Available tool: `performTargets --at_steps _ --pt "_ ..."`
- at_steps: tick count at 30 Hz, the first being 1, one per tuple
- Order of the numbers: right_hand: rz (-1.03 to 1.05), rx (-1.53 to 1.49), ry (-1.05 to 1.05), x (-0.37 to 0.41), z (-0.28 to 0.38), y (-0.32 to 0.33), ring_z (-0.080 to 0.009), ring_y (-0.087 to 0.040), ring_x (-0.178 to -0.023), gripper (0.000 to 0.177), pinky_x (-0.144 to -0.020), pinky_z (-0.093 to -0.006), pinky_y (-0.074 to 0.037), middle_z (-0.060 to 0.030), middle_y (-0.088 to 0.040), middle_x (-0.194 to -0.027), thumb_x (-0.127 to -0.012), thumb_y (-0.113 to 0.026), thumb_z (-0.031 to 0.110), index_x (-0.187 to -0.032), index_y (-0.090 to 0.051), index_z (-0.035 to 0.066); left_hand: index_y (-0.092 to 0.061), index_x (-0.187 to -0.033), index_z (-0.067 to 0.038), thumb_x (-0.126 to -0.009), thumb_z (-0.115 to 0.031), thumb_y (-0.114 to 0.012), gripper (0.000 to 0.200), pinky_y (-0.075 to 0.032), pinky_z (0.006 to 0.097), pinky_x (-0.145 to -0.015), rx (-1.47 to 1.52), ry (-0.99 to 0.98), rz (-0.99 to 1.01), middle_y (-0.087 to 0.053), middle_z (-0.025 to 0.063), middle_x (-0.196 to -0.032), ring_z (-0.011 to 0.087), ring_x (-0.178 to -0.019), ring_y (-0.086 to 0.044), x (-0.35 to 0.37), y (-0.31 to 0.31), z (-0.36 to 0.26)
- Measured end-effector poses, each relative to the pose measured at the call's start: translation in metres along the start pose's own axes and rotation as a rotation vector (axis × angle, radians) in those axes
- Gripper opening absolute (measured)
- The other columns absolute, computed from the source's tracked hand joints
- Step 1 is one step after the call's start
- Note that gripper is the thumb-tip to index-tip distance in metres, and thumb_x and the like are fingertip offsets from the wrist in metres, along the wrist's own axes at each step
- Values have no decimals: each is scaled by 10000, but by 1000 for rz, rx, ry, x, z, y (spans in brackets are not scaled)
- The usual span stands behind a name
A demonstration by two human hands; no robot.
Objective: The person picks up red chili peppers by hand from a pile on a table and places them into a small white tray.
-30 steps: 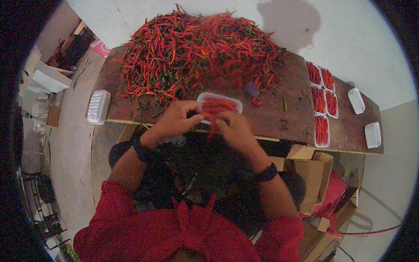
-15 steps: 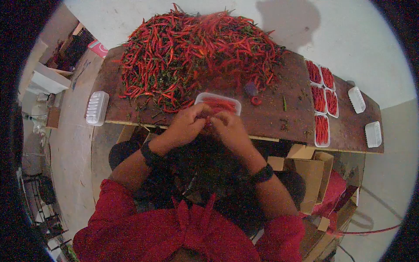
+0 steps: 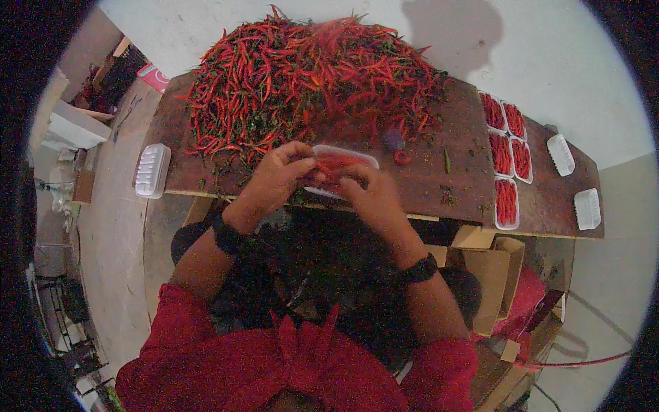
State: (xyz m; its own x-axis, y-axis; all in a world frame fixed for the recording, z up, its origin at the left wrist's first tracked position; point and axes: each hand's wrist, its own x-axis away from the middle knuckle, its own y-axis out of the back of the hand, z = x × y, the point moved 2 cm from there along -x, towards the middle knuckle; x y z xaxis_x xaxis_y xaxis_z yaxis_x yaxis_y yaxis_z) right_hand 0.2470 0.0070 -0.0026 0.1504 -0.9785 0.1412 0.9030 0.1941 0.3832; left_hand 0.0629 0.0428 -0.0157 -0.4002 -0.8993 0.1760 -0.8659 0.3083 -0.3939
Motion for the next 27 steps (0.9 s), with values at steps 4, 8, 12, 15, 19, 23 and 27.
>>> performTargets --at_steps 4,8,12,15,19,23,27 --pt "-39 -16 90 -1 5 1 -113 -580 -839 225 -752 -261 -456 -66 -648 -901 -804 -626 99 -983 -626 -38 -530 -1009 15 -886 -61 -528 144 -529 292 -735 -33 -5 31 -607 92 -904 168 -804 -625 -1 -3 4" --pt "-86 215 226 -4 1 -1 -114 -590 -811 212 -740 -261 -460 -85 -657 -875 -782 -646 80 -956 -632 -40 -522 -1014 -7 -896 -75 -521 137 -519 275 -738 66 19 6 -614 83 -875 157 -792 -622 -4 -5 4" --pt "-124 129 213 -4 3 1 -127 -607 -812 196 -736 -266 -467 -103 -660 -863 -777 -651 75 -940 -640 -33 -557 -1003 0 -880 -90 -540 153 -506 286 -739 -67 -11 18 -620 80 -879 153 -821 -615 -3 -5 -4" --pt "-160 143 163 -7 4 7 -144 -613 -791 188 -711 -275 -472 -116 -660 -855 -776 -650 65 -941 -644 -25 -599 -973 -4 -849 -105 -567 164 -491 301 -744 -871 -307 -35 -627 79 -895 155 -857 -609 -2 -11 -18" --pt "-206 256 288 -13 -5 4 -147 -605 -757 192 -681 -283 -472 -118 -660 -866 -776 -654 78 -944 -646 -16 -609 -918 -23 -783 -150 -614 186 -450 388 -734 -1031 -482 -18 -598 146 -882 304 -844 -579 -7 -9 -16" --pt "-254 286 159 -18 -7 11 -321 -629 -860 246 -778 -382 -490 -165 -649 -941 -779 -645 183 -971 -648 28 -597 -943 -27 -802 -162 -600 195 -440 399 -722 -1307 -693 -29 -562 140 -843 322 -810 -545 -17 2 -8" --pt "-279 305 140 -22 -20 22 -319 -627 -869 259 -778 -382 -486 -166 -649 -944 -784 -642 207 -979 -645 38 -576 -932 -29 -797 -145 -584 178 -430 424 -762 -1329 -604 -18 -559 150 -868 345 -857 -538 -23 6 -1"
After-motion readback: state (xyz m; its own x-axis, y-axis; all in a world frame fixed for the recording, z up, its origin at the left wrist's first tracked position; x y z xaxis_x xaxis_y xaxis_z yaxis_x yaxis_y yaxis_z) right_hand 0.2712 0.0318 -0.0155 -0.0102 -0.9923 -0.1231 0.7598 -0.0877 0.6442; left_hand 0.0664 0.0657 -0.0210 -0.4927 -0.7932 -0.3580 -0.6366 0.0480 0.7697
